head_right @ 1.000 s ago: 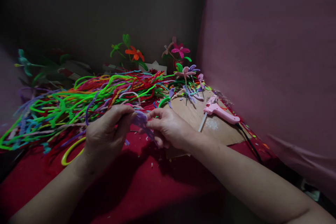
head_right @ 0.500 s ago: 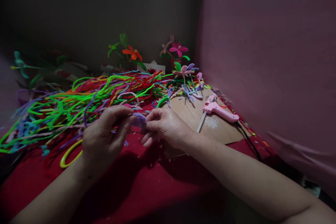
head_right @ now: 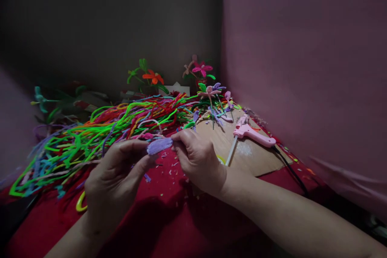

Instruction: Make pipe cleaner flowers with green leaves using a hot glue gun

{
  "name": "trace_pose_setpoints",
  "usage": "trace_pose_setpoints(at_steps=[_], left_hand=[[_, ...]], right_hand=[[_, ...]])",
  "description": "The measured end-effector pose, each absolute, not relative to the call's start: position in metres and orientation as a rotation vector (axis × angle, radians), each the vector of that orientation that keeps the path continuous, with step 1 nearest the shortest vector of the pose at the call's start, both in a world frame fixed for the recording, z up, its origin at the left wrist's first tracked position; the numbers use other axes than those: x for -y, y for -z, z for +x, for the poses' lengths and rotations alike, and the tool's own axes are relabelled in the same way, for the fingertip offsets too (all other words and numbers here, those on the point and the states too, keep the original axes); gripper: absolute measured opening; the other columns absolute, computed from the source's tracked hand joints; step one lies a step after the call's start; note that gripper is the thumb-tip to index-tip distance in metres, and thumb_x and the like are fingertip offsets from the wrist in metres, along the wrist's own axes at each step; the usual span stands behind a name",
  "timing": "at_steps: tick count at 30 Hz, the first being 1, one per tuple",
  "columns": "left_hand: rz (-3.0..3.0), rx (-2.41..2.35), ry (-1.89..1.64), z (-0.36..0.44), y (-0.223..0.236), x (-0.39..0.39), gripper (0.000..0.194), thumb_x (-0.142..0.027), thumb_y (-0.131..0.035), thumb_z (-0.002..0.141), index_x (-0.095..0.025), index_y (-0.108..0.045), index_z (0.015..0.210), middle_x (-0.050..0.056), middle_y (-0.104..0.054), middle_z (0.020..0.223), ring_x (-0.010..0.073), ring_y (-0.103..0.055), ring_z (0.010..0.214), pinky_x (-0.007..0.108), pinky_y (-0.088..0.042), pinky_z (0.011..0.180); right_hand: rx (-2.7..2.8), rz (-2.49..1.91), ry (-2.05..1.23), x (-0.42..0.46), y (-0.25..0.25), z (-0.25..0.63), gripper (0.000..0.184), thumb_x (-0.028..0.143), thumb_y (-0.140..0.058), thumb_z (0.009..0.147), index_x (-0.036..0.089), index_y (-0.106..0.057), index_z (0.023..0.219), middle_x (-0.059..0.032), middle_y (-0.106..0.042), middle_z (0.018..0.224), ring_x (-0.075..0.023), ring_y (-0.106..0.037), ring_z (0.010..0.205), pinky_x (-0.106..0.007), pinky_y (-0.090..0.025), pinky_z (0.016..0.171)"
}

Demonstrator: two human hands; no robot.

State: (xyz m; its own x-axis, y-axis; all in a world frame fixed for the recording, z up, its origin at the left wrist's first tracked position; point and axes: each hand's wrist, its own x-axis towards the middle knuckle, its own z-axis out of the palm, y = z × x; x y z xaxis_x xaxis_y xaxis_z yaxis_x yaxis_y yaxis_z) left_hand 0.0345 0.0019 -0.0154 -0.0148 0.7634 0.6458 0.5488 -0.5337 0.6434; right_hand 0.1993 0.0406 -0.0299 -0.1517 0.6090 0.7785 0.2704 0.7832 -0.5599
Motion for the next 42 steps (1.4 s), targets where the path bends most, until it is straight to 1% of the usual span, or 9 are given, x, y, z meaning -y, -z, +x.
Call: trace_pose_setpoints(at_steps=[5,9,14,20,26,31,34,36,42], left_hand=[[2.219,-1.422,-1.589,0.035,0.016,0.001,0.024,-0.015,-0.067,0.076,-0.024,-0.058,0.097,-0.003,-0.065,0.084,0.01,-0.064,0.071,0.02,-0.053,0.067],[2.036,-1.398,-1.589,0.034,0.018,0.0,0.025,-0.018,-0.064,0.079,-0.024,-0.057,0.102,-0.003,-0.064,0.084,0.0103,-0.064,0.065,0.022,-0.054,0.062],[2.025,-1.329,-1.536,0.034,0.017,-0.001,0.018,-0.016,-0.062,0.081,-0.025,-0.058,0.096,-0.005,-0.064,0.075,0.0081,-0.064,0.057,0.019,-0.052,0.056],[2.091,-1.351,-1.568,0.035,0.017,0.002,0.02,-0.012,-0.061,0.081,-0.025,-0.058,0.097,-0.005,-0.064,0.08,0.0083,-0.065,0.06,0.02,-0.052,0.06],[2.357,-1.373,-1.479,0.031,0.016,0.001,0.024,-0.009,-0.06,0.081,-0.025,-0.054,0.099,-0.005,-0.063,0.077,0.007,-0.064,0.061,0.019,-0.05,0.061],[2.448,-1.379,-1.46,0.028,0.012,-0.002,0.021,-0.01,-0.059,0.082,-0.023,-0.056,0.097,-0.005,-0.063,0.073,0.0061,-0.062,0.057,0.017,-0.049,0.059],[2.372,-1.431,-1.467,0.029,0.009,-0.003,0.016,-0.013,-0.06,0.082,-0.023,-0.058,0.095,-0.006,-0.063,0.068,0.005,-0.061,0.053,0.016,-0.048,0.055],[2.288,-1.464,-1.467,0.03,0.008,-0.004,0.011,-0.016,-0.06,0.083,-0.023,-0.06,0.092,-0.007,-0.062,0.064,0.0043,-0.058,0.049,0.015,-0.046,0.052],[2.066,-1.504,-1.446,0.032,0.006,-0.008,0.003,-0.02,-0.06,0.083,-0.021,-0.062,0.082,-0.008,-0.057,0.057,0.0046,-0.053,0.045,0.016,-0.043,0.046]], right_hand=[[1.745,-0.702,-0.302,-0.041,0.028,0.199,0.015,0.005,-0.051,0.081,0.018,-0.057,0.086,-0.0003,-0.057,0.071,-0.0115,-0.056,0.069,-0.024,-0.048,0.065],[1.744,-0.68,-0.306,-0.041,0.03,0.2,0.014,0.007,-0.049,0.083,0.019,-0.056,0.087,-0.0013,-0.058,0.074,-0.0121,-0.057,0.07,-0.025,-0.048,0.065],[1.763,-0.675,-0.31,-0.041,0.032,0.201,0.014,0.008,-0.047,0.085,0.018,-0.056,0.087,-0.0028,-0.06,0.075,-0.0125,-0.057,0.07,-0.026,-0.048,0.065],[1.769,-0.659,-0.312,-0.041,0.031,0.2,0.013,0.008,-0.048,0.085,0.017,-0.057,0.087,-0.0036,-0.061,0.075,-0.0123,-0.057,0.07,-0.025,-0.048,0.064],[1.813,-0.663,-0.347,-0.042,0.029,0.201,0.015,0.008,-0.047,0.084,0.015,-0.06,0.085,-0.0043,-0.06,0.072,-0.0132,-0.056,0.068,-0.027,-0.047,0.063],[1.833,-0.69,-0.379,-0.042,0.03,0.2,0.016,0.008,-0.049,0.083,0.012,-0.064,0.085,-0.0041,-0.061,0.069,-0.0118,-0.055,0.063,-0.024,-0.045,0.06],[1.826,-0.74,-0.463,-0.042,0.03,0.199,0.016,0.01,-0.051,0.082,0.012,-0.066,0.084,-0.0038,-0.062,0.068,-0.0113,-0.056,0.063,-0.023,-0.045,0.059],[1.812,-0.796,-0.589,-0.041,0.029,0.198,0.016,0.011,-0.052,0.081,0.012,-0.067,0.084,-0.0033,-0.063,0.068,-0.0106,-0.057,0.061,-0.022,-0.045,0.058],[1.79,-0.939,-0.935,-0.042,0.026,0.198,0.016,0.012,-0.054,0.079,0.014,-0.068,0.084,0.0005,-0.063,0.06,-0.0079,-0.056,0.05,-0.019,-0.044,0.05]])
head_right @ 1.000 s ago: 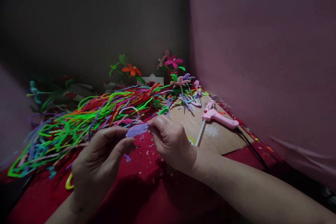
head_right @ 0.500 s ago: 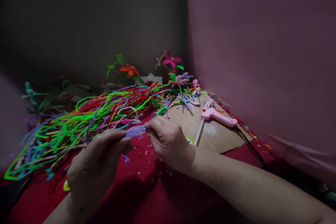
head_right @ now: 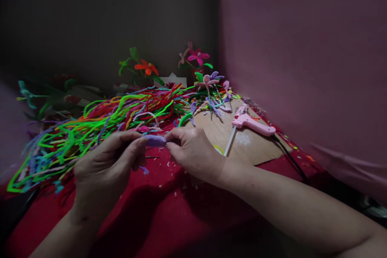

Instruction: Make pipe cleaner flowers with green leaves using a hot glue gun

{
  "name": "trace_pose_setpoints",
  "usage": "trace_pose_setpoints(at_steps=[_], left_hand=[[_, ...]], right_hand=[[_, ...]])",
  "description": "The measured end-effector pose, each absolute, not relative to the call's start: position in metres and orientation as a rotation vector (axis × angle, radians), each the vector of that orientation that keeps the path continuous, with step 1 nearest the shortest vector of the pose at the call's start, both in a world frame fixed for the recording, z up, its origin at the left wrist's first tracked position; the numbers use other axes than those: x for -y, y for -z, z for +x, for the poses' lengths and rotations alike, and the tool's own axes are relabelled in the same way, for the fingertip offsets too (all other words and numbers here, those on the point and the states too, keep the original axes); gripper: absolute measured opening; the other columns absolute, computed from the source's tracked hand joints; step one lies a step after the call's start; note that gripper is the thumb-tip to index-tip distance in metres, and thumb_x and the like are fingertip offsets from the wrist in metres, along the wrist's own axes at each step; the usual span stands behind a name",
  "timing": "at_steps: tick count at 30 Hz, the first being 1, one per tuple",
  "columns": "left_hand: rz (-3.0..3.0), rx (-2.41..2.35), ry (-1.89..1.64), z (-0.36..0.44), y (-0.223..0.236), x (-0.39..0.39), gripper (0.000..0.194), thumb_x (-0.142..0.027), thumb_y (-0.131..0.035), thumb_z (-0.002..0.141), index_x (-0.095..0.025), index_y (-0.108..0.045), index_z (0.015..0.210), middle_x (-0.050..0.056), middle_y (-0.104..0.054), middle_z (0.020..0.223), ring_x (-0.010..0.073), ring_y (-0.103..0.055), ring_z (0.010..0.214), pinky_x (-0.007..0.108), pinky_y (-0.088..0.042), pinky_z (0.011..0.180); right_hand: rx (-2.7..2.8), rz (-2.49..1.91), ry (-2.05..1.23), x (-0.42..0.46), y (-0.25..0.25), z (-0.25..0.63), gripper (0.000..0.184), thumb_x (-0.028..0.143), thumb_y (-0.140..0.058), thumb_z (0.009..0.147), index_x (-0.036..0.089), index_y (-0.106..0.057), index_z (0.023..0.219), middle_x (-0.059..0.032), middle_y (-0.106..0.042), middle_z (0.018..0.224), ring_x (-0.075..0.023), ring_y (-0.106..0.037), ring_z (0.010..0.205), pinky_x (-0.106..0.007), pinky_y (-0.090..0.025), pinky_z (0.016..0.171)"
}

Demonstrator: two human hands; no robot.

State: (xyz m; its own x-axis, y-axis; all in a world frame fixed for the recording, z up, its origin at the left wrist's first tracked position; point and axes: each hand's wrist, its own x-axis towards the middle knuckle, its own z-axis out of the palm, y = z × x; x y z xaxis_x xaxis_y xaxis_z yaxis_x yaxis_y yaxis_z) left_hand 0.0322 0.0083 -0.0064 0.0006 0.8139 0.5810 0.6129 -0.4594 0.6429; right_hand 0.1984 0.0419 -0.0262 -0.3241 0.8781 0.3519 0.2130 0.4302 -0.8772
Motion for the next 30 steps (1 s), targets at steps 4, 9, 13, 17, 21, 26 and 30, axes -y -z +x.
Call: trace_pose_setpoints(at_steps=[4,9,13,17,21,26,30], left_hand=[[2.016,-1.508,-1.415,0.0338,0.005,-0.0081,0.003,-0.02,-0.059,0.083,-0.021,-0.062,0.081,-0.007,-0.057,0.056,0.0046,-0.051,0.044,0.016,-0.042,0.045],[1.957,-1.511,-1.36,0.0351,0.0028,-0.0081,0.007,-0.021,-0.058,0.083,-0.02,-0.061,0.077,-0.007,-0.054,0.053,0.0052,-0.049,0.042,0.017,-0.04,0.042],[1.949,-1.518,-1.344,0.0351,0.0018,-0.009,0.008,-0.021,-0.059,0.082,-0.019,-0.061,0.075,-0.007,-0.053,0.052,0.0054,-0.048,0.041,0.018,-0.039,0.042],[1.916,-1.483,-1.338,0.0347,0.0011,-0.0104,0.006,-0.02,-0.059,0.081,-0.019,-0.061,0.075,-0.007,-0.053,0.05,0.0063,-0.048,0.039,0.019,-0.039,0.04],[1.865,-1.464,-1.32,0.0349,0.0009,-0.0109,0.005,-0.02,-0.059,0.081,-0.019,-0.061,0.076,-0.007,-0.054,0.05,0.0064,-0.049,0.039,0.019,-0.038,0.039],[1.831,-1.468,-1.309,0.0359,0.001,-0.0108,0.007,-0.021,-0.059,0.082,-0.02,-0.06,0.075,-0.007,-0.053,0.047,0.0065,-0.047,0.037,0.019,-0.037,0.038],[1.842,-1.455,-1.306,0.0359,0.0013,-0.0109,0.007,-0.021,-0.058,0.082,-0.02,-0.06,0.076,-0.008,-0.053,0.047,0.0065,-0.047,0.036,0.019,-0.038,0.039]], right_hand=[[1.737,-0.984,-1.112,-0.0428,0.0257,0.199,0.014,0.016,-0.054,0.078,0.014,-0.067,0.081,0.0022,-0.058,0.051,-0.0077,-0.052,0.042,-0.018,-0.04,0.041],[1.661,-0.969,-1.338,-0.0431,0.0211,0.2007,0.01,0.015,-0.054,0.077,0.014,-0.064,0.075,0.0033,-0.055,0.046,-0.0072,-0.051,0.038,-0.016,-0.04,0.037],[1.676,-0.975,-1.368,-0.0431,0.0186,0.2017,0.011,0.014,-0.053,0.078,0.013,-0.063,0.074,0.0027,-0.056,0.047,-0.0069,-0.05,0.038,-0.016,-0.04,0.037],[1.706,-0.966,-1.356,-0.0431,0.0189,0.2017,0.011,0.013,-0.053,0.078,0.013,-0.063,0.073,0.0023,-0.057,0.048,-0.0068,-0.051,0.04,-0.016,-0.04,0.038],[1.705,-0.976,-1.384,-0.0428,0.0198,0.2015,0.011,0.014,-0.052,0.077,0.014,-0.063,0.074,0.0028,-0.056,0.048,-0.0071,-0.05,0.039,-0.016,-0.04,0.037],[1.708,-0.978,-1.408,-0.0428,0.0216,0.2019,0.011,0.016,-0.052,0.077,0.014,-0.062,0.074,0.0029,-0.056,0.048,-0.007,-0.049,0.037,-0.016,-0.039,0.036],[1.698,-0.987,-1.442,-0.0436,0.0218,0.2018,0.009,0.016,-0.052,0.078,0.015,-0.06,0.074,0.0032,-0.055,0.047,-0.0071,-0.049,0.036,-0.017,-0.039,0.036]])
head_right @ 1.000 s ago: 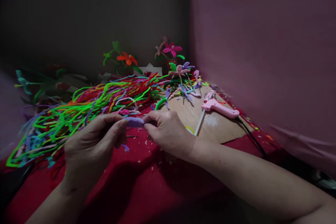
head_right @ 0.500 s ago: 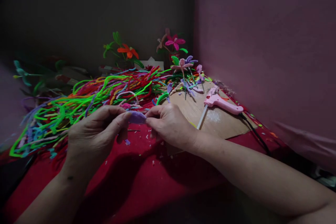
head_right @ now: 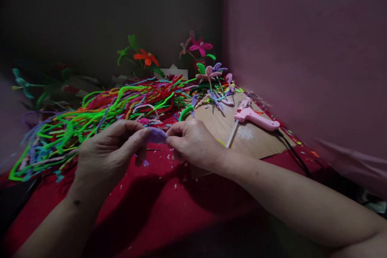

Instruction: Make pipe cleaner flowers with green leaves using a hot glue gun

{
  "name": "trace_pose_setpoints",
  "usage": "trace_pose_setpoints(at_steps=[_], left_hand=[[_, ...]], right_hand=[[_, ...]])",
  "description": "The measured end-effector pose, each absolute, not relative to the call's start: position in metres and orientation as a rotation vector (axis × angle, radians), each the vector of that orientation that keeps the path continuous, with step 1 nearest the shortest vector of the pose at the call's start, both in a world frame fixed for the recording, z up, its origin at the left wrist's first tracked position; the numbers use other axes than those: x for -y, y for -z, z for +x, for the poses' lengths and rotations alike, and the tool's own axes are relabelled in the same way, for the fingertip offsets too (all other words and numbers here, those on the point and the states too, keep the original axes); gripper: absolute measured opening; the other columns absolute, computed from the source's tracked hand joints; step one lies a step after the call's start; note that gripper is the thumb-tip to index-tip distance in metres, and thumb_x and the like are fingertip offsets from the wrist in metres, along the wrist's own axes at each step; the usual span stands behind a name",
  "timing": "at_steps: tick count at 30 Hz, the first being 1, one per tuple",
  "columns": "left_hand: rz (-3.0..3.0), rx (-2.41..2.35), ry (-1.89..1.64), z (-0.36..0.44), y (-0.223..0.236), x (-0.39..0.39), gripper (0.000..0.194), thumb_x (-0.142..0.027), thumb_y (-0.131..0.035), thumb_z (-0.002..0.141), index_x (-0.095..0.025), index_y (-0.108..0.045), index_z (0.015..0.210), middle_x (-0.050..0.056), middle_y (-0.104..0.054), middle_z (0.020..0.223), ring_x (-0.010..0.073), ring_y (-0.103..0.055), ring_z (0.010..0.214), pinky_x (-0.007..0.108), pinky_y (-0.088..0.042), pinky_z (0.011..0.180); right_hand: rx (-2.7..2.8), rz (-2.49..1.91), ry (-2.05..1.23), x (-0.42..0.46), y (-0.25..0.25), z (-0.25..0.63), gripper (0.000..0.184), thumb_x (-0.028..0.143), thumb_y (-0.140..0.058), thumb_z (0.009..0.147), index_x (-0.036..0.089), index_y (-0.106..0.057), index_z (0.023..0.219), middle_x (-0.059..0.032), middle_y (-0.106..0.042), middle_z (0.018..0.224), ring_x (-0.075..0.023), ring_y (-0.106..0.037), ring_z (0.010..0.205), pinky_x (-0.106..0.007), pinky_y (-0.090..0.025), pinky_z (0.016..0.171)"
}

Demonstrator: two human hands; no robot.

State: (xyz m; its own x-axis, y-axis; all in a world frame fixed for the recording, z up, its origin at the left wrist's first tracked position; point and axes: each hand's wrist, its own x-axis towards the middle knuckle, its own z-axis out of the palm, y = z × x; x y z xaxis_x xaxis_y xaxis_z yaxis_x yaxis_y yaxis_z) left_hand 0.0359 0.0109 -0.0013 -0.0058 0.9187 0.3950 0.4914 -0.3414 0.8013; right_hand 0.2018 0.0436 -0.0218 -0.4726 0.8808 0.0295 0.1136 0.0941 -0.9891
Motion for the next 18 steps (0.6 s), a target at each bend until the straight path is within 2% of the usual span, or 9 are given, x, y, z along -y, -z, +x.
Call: trace_pose_setpoints(at_steps=[9,13,18], left_hand=[[1.888,-1.46,-1.275,0.0334,0.0029,-0.0127,0.007,-0.022,-0.058,0.081,-0.019,-0.06,0.075,-0.007,-0.054,0.045,0.0073,-0.048,0.036,0.019,-0.039,0.038],[1.892,-1.475,-1.274,0.0338,0.0028,-0.0127,0.007,-0.022,-0.058,0.081,-0.019,-0.061,0.075,-0.007,-0.054,0.045,0.0075,-0.048,0.035,0.019,-0.039,0.037],[1.908,-1.473,-1.247,0.0335,0.0017,-0.013,0.008,-0.024,-0.058,0.08,-0.02,-0.061,0.074,-0.007,-0.054,0.044,0.0077,-0.047,0.035,0.019,-0.038,0.036]], right_hand=[[1.687,-1.014,-1.477,-0.0439,0.0216,0.2022,0.009,0.016,-0.052,0.078,0.015,-0.058,0.071,0.0054,-0.051,0.044,-0.0061,-0.046,0.035,-0.016,-0.037,0.035],[1.769,-0.993,-1.38,-0.0448,0.0226,0.2027,0.012,0.014,-0.051,0.079,0.014,-0.059,0.071,0.0065,-0.046,0.043,-0.0045,-0.042,0.036,-0.015,-0.031,0.035],[1.828,-0.981,-1.282,-0.0459,0.0229,0.2028,0.012,0.012,-0.051,0.077,0.013,-0.062,0.07,0.005,-0.051,0.051,-0.0025,-0.04,0.038,-0.016,-0.028,0.037]])
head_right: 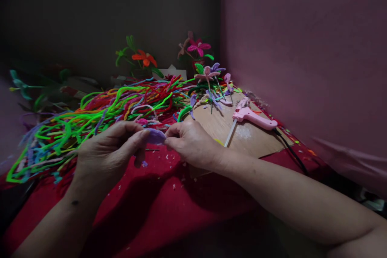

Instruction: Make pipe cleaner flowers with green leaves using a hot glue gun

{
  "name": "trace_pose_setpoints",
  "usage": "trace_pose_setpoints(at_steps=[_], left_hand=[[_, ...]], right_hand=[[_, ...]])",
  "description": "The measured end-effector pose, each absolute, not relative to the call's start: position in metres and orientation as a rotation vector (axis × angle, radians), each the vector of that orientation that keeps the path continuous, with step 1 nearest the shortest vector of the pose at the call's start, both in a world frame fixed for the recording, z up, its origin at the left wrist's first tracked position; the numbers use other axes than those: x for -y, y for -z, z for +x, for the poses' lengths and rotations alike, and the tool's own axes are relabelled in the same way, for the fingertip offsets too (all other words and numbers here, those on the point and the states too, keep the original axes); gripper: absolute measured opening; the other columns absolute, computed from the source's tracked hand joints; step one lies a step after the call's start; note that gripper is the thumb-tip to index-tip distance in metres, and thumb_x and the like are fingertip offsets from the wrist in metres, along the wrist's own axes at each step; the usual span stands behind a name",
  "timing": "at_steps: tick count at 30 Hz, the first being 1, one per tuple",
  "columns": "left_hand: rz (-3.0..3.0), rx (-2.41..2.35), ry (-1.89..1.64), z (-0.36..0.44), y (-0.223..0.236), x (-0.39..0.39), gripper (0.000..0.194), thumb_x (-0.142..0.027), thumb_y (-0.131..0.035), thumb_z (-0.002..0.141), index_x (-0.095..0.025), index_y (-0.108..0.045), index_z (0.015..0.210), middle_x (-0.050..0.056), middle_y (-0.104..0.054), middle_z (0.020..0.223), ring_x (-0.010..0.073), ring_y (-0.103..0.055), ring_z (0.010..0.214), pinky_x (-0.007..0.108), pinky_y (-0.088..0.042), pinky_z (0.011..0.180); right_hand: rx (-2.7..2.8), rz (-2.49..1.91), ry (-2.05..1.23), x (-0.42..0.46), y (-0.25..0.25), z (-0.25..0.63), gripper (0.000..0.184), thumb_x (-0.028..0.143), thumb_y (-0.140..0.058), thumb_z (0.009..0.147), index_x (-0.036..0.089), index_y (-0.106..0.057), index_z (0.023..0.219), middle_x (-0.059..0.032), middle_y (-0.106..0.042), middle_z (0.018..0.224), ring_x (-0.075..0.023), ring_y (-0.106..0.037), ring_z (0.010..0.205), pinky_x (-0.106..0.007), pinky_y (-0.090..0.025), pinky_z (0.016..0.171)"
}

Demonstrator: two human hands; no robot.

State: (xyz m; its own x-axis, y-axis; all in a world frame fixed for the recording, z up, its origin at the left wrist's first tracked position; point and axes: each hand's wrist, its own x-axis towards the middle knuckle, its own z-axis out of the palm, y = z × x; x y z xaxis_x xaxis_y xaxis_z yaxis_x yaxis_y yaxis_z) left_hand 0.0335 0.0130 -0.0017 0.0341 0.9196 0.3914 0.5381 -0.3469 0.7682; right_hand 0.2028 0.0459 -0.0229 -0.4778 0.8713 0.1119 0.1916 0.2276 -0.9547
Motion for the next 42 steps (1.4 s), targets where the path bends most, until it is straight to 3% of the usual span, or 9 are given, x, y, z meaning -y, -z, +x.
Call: trace_pose_setpoints(at_steps=[6,9,13,21,26,33,39,42], left_hand=[[1.915,-1.454,-1.217,0.032,0.003,-0.014,0.009,-0.024,-0.058,0.082,-0.019,-0.06,0.074,-0.007,-0.053,0.046,0.0076,-0.048,0.036,0.02,-0.039,0.038],[1.915,-1.462,-1.241,0.032,0.004,-0.014,0.009,-0.024,-0.056,0.083,-0.02,-0.059,0.075,-0.007,-0.054,0.047,0.008,-0.049,0.037,0.02,-0.04,0.04],[1.992,-1.479,-1.296,0.032,0.004,-0.012,0.009,-0.024,-0.057,0.083,-0.02,-0.058,0.075,-0.007,-0.055,0.048,0.0079,-0.049,0.039,0.021,-0.04,0.043],[1.966,-1.56,-1.356,0.036,0.003,-0.008,0.008,-0.025,-0.057,0.083,-0.02,-0.058,0.077,-0.007,-0.054,0.049,0.0077,-0.049,0.041,0.021,-0.04,0.045],[1.979,-1.548,-1.326,0.031,0.003,-0.012,0.01,-0.026,-0.057,0.083,-0.019,-0.058,0.075,-0.006,-0.054,0.049,0.0078,-0.049,0.04,0.02,-0.041,0.043],[1.902,-1.582,-1.303,0.033,-0.002,-0.012,0.01,-0.023,-0.057,0.082,-0.019,-0.057,0.072,-0.006,-0.053,0.047,0.0078,-0.048,0.041,0.019,-0.041,0.043],[1.788,-1.546,-1.308,0.032,-0.004,-0.014,0.009,-0.023,-0.058,0.081,-0.018,-0.058,0.073,-0.005,-0.055,0.047,0.0084,-0.049,0.039,0.02,-0.042,0.042],[1.795,-1.526,-1.298,0.029,-0.003,-0.016,0.008,-0.023,-0.059,0.081,-0.018,-0.059,0.074,-0.005,-0.056,0.047,0.0088,-0.05,0.039,0.02,-0.043,0.043]], right_hand=[[1.691,-1.066,-1.466,-0.046,0.022,0.202,0.01,0.012,-0.053,0.075,0.014,-0.058,0.066,0.0076,-0.043,0.038,-0.0041,-0.038,0.03,-0.015,-0.028,0.031],[1.602,-1.054,-1.493,-0.046,0.022,0.201,0.005,0.013,-0.054,0.074,0.015,-0.058,0.073,0.0069,-0.049,0.042,-0.005,-0.042,0.03,-0.015,-0.032,0.029],[1.5,-0.958,-1.514,-0.047,0.023,0.2,0.021,0.012,-0.056,0.072,0.018,-0.048,0.091,0.0076,-0.056,0.053,-0.0055,-0.046,0.031,-0.015,-0.035,0.029],[1.516,-0.872,-1.426,-0.047,0.024,0.199,0.031,0.016,-0.061,0.073,0.021,-0.04,0.095,0.009,-0.053,0.055,-0.0073,-0.05,0.034,-0.016,-0.037,0.031],[1.475,-0.88,-1.256,-0.046,0.021,0.201,0.022,0.023,-0.063,0.077,0.02,-0.044,0.086,0.0038,-0.058,0.07,-0.0048,-0.051,0.041,-0.017,-0.04,0.036],[1.411,-0.867,-1.061,-0.047,0.01,0.21,0.021,0.031,-0.053,0.087,0.018,-0.047,0.071,0.0029,-0.056,0.064,-0.0045,-0.043,0.04,-0.019,-0.034,0.038],[1.717,-0.915,-0.728,-0.047,0.014,0.209,0.037,0.038,-0.045,0.091,0.017,-0.056,0.063,-0.0001,-0.054,0.062,-0.0109,-0.05,0.063,-0.025,-0.039,0.062],[1.93,-0.938,-0.626,-0.047,0.018,0.207,0.019,0.036,-0.058,0.084,0.018,-0.065,0.083,-0.0025,-0.062,0.078,-0.0149,-0.053,0.078,-0.027,-0.039,0.071]])
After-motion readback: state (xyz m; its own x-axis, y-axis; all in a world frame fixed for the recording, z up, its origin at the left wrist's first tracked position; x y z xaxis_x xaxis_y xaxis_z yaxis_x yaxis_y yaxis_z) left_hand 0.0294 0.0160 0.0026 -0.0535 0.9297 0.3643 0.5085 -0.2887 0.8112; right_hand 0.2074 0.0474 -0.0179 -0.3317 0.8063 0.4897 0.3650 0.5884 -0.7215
